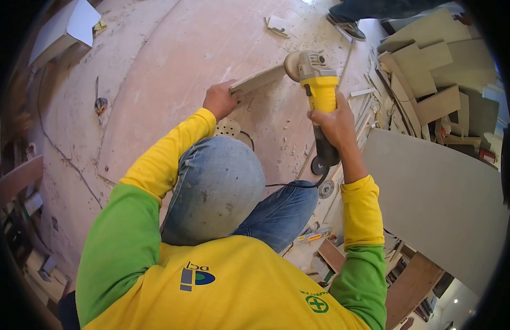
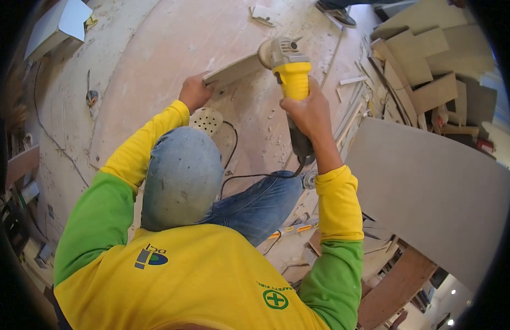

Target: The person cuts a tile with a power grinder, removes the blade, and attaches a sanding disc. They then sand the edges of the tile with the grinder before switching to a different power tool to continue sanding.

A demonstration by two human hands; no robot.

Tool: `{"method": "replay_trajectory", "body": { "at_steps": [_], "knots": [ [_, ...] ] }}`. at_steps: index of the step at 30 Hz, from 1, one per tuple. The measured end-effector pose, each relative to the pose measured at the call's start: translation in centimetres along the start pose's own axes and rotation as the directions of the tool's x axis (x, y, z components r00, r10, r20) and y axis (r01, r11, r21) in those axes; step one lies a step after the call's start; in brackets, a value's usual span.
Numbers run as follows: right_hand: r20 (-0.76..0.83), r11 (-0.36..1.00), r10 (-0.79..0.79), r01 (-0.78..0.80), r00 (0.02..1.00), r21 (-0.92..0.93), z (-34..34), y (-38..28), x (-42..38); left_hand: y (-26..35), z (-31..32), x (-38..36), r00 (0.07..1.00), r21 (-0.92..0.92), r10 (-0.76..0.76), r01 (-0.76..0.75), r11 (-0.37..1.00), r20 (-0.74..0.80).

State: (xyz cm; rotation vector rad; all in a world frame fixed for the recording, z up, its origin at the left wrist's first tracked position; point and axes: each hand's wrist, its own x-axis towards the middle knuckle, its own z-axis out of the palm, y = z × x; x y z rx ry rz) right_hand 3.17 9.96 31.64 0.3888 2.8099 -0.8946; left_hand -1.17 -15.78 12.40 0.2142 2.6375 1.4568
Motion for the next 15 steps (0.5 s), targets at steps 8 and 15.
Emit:
{"method": "replay_trajectory", "body": {
  "at_steps": [8, 15],
  "knots": [
    [-0.006, 0.998, -0.066, 0.066, 0.998, 0.014, 1.6, 0.2, -1.2, 0.0, -0.3, 0.2, 0.999, -0.056, -0.038, 0.038, 0.998, -0.006],
    [0.033, 0.997, -0.077, 0.076, 0.997, 0.014, 1.5, -0.5, -2.2, 0.2, -0.1, 0.1, 1.0, -0.054, -0.026, 0.025, 0.998, -0.017]
  ]
}}
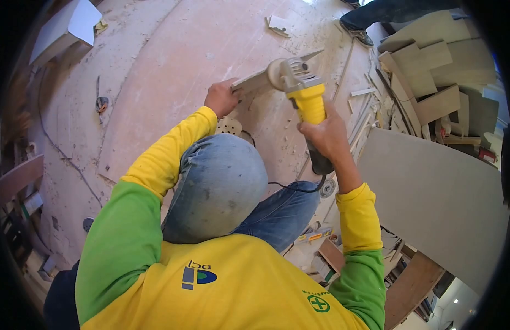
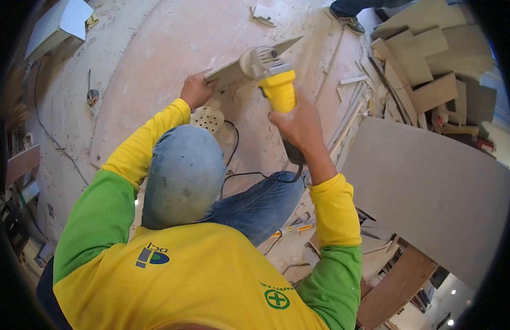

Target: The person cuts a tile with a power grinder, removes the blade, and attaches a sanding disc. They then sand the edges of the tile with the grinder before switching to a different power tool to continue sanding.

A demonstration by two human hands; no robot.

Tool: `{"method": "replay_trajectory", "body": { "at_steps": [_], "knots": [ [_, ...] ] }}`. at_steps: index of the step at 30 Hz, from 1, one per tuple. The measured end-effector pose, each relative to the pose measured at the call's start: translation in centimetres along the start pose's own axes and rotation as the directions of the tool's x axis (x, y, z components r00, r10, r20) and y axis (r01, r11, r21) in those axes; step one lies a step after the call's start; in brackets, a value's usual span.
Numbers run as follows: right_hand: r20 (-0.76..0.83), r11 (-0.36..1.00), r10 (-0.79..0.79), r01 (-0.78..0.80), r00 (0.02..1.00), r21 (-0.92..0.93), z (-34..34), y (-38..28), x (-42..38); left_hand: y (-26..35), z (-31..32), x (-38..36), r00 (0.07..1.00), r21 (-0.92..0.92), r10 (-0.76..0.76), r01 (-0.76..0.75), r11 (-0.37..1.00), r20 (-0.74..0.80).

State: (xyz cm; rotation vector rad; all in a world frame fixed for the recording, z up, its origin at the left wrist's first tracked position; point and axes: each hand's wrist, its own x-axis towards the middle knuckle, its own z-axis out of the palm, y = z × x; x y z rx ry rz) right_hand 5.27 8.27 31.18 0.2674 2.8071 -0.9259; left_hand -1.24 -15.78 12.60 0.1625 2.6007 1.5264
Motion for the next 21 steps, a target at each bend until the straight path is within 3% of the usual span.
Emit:
{"method": "replay_trajectory", "body": {
  "at_steps": [3, 9, 15, 17, 21],
  "knots": [
    [0.051, 0.998, -0.066, 0.067, 0.997, -0.021, 0.3, -1.0, -0.5, -0.1, 0.0, -0.1, 1.0, 0.024, 0.02, -0.02, 1.0, 0.001],
    [-0.014, 0.994, 0.096, -0.096, 0.995, -0.046, -0.7, -0.6, 1.1, 0.3, -0.3, 0.1, 1.0, 0.044, -0.008, 0.008, 0.999, -0.002],
    [0.102, 0.996, -0.072, 0.077, 0.992, -0.049, 0.8, -2.6, -1.5, -0.3, 0.2, 0.0, 1.0, 0.018, 0.02, -0.02, 1.0, -0.009],
    [0.047, 0.997, 0.01, -0.007, 0.999, -0.076, 0.9, -2.5, -1.3, -0.5, 0.3, 0.0, 0.997, 0.031, 0.068, -0.066, 0.997, -0.041],
    [0.076, 0.995, 0.099, -0.099, 0.992, 0.006, 0.5, -2.5, -0.9, -0.2, 0.1, 0.1, 1.0, 0.048, 0.02, -0.02, 0.999, -0.012]
  ]
}}
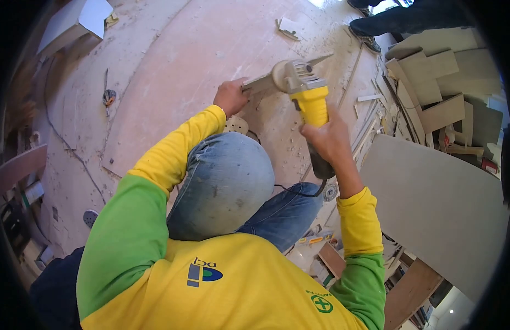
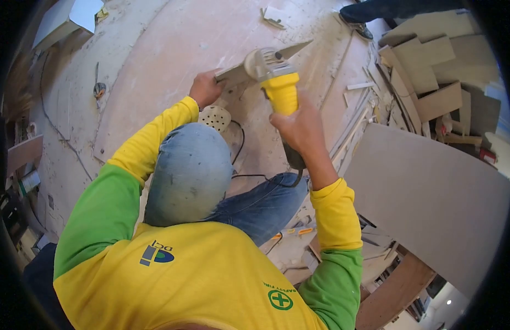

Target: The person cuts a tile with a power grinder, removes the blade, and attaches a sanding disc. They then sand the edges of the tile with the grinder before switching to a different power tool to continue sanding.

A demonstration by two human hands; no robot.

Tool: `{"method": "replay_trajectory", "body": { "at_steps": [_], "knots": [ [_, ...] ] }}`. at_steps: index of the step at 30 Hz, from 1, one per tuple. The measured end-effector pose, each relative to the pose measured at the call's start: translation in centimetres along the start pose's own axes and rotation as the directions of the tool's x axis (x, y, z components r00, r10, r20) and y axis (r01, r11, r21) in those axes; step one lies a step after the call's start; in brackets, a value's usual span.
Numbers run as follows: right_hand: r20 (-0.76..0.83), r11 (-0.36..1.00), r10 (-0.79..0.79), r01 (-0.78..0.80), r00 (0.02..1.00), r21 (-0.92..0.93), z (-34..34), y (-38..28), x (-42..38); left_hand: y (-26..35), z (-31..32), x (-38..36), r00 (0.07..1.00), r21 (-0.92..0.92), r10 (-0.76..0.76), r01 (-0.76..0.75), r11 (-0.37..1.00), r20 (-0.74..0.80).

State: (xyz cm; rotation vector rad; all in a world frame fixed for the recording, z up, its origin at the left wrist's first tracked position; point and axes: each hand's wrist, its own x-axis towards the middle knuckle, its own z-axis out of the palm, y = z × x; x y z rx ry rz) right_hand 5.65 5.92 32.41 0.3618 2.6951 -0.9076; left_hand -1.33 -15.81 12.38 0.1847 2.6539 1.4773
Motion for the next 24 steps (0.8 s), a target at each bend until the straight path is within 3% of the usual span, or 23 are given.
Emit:
{"method": "replay_trajectory", "body": {
  "at_steps": [2, 6, 8, 12, 15, 18, 20, 24],
  "knots": [
    [0.02, 0.986, -0.154, 0.155, 0.988, -0.069, 0.5, -0.2, -0.6, -0.3, 0.2, 0.0, 0.999, 0.021, 0.05, -0.051, 0.998, 0.017],
    [-0.018, 0.989, -0.112, 0.109, 0.994, -0.101, 0.7, -0.4, -0.6, -0.6, 0.4, 0.0, 0.999, 0.025, 0.046, -0.045, 0.999, -0.024],
    [-0.029, 0.999, -0.017, 0.016, 0.999, -0.028, -0.3, -0.8, 0.3, -0.6, 0.4, 0.0, 0.999, -0.021, 0.027, -0.028, 0.999, -0.035],
    [0.025, 0.998, -0.058, 0.059, 0.998, -0.031, -0.2, -0.7, 0.1, -0.5, 0.4, 0.0, 0.999, 0.01, 0.048, -0.048, 0.999, -0.015],
    [0.043, 0.981, -0.132, 0.137, 0.99, -0.134, 0.4, -1.4, -0.7, -0.6, 0.5, -0.2, 0.996, 0.037, 0.086, -0.086, 0.996, -0.015],
    [-0.041, 0.985, -0.107, 0.1, 0.993, -0.142, -0.1, -1.0, 0.2, -0.6, 0.4, -0.1, 0.994, 0.006, 0.091, -0.091, 0.996, -0.055],
    [-0.042, 0.996, 0.027, -0.031, 0.999, -0.08, -0.9, -1.5, 0.8, -0.3, 0.3, -0.1, 0.998, -0.013, 0.048, -0.049, 0.999, -0.038],
    [0.016, 0.993, -0.117, 0.117, 0.993, -0.03, 0.5, -1.1, -0.4, -0.3, 0.4, -0.1, 0.997, -0.029, 0.055, -0.056, 0.998, -0.046]
  ]
}}
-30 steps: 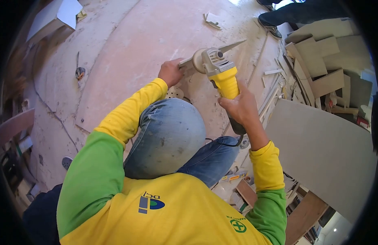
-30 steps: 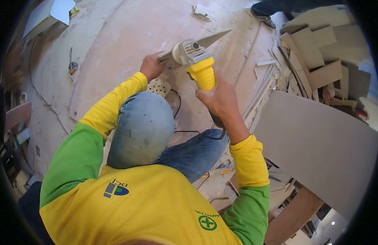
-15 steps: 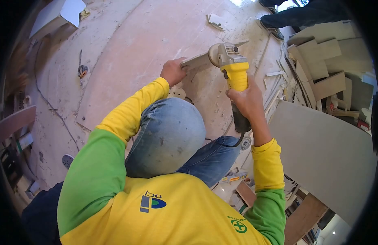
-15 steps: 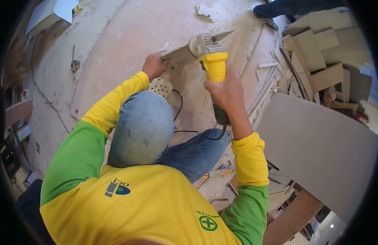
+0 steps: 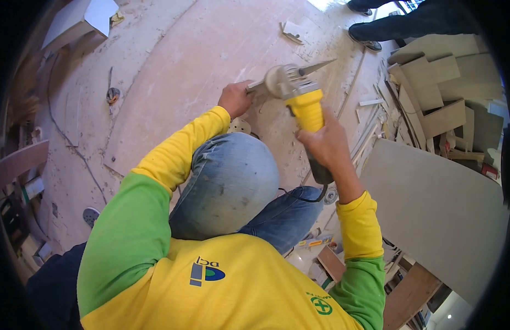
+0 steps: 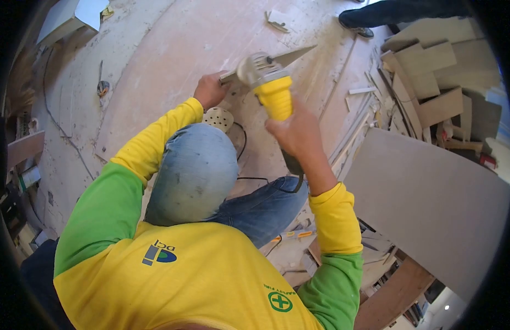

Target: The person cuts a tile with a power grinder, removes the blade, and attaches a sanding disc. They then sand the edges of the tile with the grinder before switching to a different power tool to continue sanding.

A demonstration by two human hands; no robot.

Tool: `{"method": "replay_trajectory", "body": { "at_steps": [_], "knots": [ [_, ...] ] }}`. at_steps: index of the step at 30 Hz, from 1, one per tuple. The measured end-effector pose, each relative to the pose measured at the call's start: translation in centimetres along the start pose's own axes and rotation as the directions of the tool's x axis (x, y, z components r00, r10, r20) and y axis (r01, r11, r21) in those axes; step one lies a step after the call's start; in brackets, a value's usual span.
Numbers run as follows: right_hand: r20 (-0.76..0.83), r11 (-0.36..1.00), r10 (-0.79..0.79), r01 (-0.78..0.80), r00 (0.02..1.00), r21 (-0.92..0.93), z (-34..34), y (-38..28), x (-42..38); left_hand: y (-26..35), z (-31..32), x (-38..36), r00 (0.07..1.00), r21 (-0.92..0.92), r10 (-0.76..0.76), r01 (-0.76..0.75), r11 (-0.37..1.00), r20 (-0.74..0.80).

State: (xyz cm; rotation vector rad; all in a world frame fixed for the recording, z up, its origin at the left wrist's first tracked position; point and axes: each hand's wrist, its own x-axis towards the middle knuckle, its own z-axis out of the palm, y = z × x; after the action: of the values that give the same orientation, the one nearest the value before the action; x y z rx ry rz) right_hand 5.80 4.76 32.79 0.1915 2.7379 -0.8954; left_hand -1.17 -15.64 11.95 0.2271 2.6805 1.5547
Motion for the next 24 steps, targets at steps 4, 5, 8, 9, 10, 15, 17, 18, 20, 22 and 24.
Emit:
{"method": "replay_trajectory", "body": {
  "at_steps": [4, 5, 8, 9, 10, 15, 17, 18, 20, 22, 24],
  "knots": [
    [0.016, 0.999, -0.021, 0.022, 1.0, -0.038, 1.1, -0.8, -0.9, -0.2, -0.1, 0.0, 1.0, 0.057, 0.027, -0.027, 0.998, 0.002],
    [0.006, 1.0, 0.018, -0.018, 1.0, -0.022, 0.6, -1.1, -0.6, -0.1, -0.1, 0.0, 0.999, 0.037, 0.031, -0.031, 0.999, -0.014],
    [0.009, 0.999, 0.031, -0.031, 0.999, -0.012, 0.3, -0.6, -0.3, 0.3, -0.3, 0.0, 1.0, 0.009, -0.014, 0.014, 1.0, -0.001],
    [0.02, 1.0, 0.007, -0.007, 1.0, -0.018, 0.4, -0.4, -0.3, 0.3, -0.3, 0.0, 1.0, 0.01, -0.015, 0.015, 1.0, -0.002],
    [0.02, 1.0, 0.005, -0.005, 1.0, -0.018, 0.7, -0.5, -0.6, 0.1, -0.1, 0.0, 1.0, 0.031, 0.0, -0.001, 1.0, 0.013],
    [-0.006, 0.997, 0.044, -0.044, 0.999, -0.062, 1.9, -0.5, -1.1, -0.3, -0.1, 0.2, 0.999, 0.015, 0.041, -0.041, 0.999, -0.014],
    [-0.014, 0.999, 0.033, -0.033, 0.999, -0.03, 1.4, -0.9, -1.1, 0.0, -0.4, 0.3, 0.999, 0.001, -0.037, 0.037, 0.999, -0.008],
    [-0.025, 1.0, 0.019, -0.019, 1.0, 0.003, 1.2, -1.0, -1.0, 0.2, -0.4, 0.2, 0.999, 0.001, -0.036, 0.036, 0.999, -0.008],
    [0.003, 0.999, -0.016, 0.016, 1.0, -0.04, 1.6, -0.8, -1.3, -0.2, 0.1, 0.0, 1.0, 0.027, -0.017, 0.017, 0.999, 0.005],
    [0.034, 0.996, -0.05, 0.053, 0.998, -0.078, 2.0, -0.9, -1.6, -0.7, 0.3, 0.2, 1.0, 0.04, 0.024, -0.023, 0.999, -0.013],
    [-0.024, 0.993, -0.01, 0.007, 1.0, -0.117, 2.1, -1.3, -1.8, -1.0, 0.4, 0.2, 0.998, 0.05, 0.062, -0.061, 0.997, -0.031]
  ]
}}
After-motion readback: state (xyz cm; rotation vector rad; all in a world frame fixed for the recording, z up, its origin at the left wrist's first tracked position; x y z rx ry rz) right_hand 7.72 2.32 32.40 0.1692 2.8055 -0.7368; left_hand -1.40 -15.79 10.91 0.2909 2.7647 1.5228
